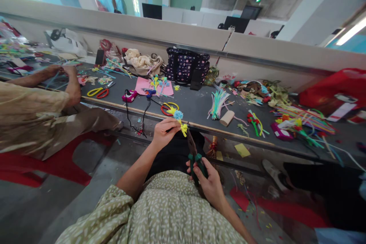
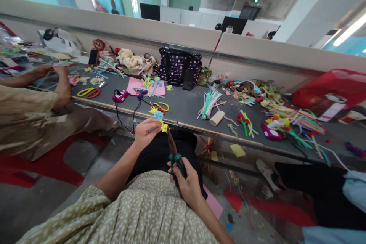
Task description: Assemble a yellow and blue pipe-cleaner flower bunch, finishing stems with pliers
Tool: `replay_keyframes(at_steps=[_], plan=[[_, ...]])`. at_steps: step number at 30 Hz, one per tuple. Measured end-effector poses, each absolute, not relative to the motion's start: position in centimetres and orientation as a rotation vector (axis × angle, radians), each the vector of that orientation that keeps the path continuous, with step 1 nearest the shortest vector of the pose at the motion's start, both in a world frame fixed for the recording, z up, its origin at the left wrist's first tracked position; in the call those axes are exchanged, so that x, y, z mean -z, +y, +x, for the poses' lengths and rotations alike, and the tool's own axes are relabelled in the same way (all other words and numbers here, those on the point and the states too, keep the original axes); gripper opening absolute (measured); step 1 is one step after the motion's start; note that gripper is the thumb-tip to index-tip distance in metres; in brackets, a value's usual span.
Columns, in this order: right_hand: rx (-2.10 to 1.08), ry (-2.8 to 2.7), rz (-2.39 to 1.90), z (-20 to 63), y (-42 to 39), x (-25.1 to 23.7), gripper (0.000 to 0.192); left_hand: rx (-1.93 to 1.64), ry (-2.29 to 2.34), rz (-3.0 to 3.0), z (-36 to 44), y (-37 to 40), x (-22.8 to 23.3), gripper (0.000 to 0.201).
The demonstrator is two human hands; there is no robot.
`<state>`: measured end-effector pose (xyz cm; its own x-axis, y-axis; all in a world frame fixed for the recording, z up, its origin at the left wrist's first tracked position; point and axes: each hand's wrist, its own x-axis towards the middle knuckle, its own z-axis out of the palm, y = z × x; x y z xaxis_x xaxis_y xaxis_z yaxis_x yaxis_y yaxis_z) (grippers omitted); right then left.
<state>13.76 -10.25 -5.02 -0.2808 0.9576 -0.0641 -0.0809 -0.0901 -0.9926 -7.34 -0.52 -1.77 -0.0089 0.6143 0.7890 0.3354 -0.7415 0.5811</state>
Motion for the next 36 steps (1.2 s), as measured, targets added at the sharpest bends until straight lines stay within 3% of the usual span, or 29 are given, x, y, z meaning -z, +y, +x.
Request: replay_keyframes(at_steps=[8,17,27,36], plan=[[-1.760,-1.250,-0.821,14.24,-10.29,4.40,0.026,-1.878,0.995,2.011,-7.46,-0.26,2.03,0.005],[-1.797,-1.231,-0.828,14.29,-10.27,4.34,0.024,-1.880,1.000,1.999,-7.46,-0.30,2.10,0.005],[-1.547,-1.312,-1.005,13.74,-10.31,4.68,0.028,-1.841,1.019,1.998,-7.27,-0.42,2.01,0.005],[-1.828,-1.225,-0.758,14.68,-10.40,4.56,0.022,-1.899,0.987,1.834,-7.54,-0.10,2.54,0.006]])
